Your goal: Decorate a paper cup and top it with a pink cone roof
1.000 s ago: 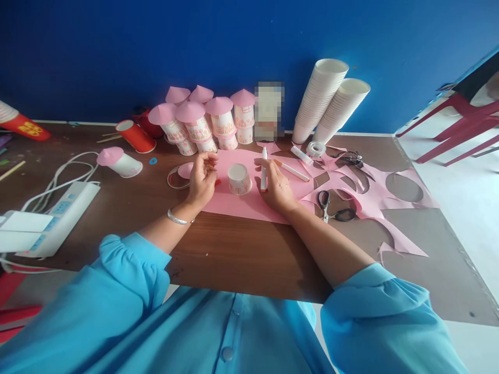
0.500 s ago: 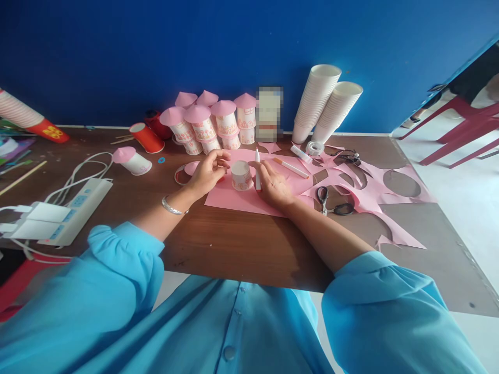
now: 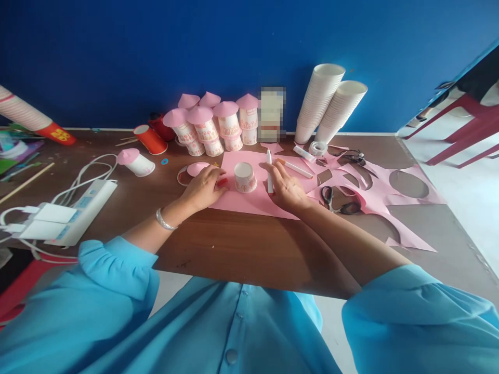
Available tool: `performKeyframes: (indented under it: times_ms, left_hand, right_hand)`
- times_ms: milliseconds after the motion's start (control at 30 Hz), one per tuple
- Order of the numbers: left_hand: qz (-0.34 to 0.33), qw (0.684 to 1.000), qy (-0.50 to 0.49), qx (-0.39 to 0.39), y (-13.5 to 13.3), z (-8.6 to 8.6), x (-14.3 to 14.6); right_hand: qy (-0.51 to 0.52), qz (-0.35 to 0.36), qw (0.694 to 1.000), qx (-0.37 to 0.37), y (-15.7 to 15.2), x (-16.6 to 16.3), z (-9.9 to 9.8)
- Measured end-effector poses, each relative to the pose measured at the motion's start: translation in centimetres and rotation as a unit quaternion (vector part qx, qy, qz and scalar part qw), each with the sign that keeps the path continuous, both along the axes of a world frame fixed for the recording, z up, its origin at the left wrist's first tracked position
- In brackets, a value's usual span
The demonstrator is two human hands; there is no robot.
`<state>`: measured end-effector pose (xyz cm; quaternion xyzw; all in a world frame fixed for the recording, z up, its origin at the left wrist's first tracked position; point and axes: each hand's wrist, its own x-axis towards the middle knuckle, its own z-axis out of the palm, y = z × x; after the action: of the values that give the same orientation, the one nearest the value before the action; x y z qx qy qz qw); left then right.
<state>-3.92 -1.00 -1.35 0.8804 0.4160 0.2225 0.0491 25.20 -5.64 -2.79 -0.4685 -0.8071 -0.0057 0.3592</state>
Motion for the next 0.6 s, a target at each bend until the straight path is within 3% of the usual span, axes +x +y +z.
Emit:
performKeyframes:
  times_ms: [300, 433, 600]
  left_hand:
    - [-0.004, 0.999, 0.042, 0.004, 0.0, -0.1, 0.1]
    - [-0.037, 0.999, -0.034, -0.009, 0.0, 0.3, 0.6]
    - [-0.087, 0.987, -0.111, -0.078, 0.3, 0.9, 2.2]
  right_hand:
    - [0.042, -0.006, 0.999, -0.023, -1.0, 0.2, -0.2]
    - [0.046, 0.014, 0.998, -0.037, -1.0, 0.0, 0.0]
    - [0.045, 0.029, 0.996, -0.065, -0.9, -0.6, 0.7]
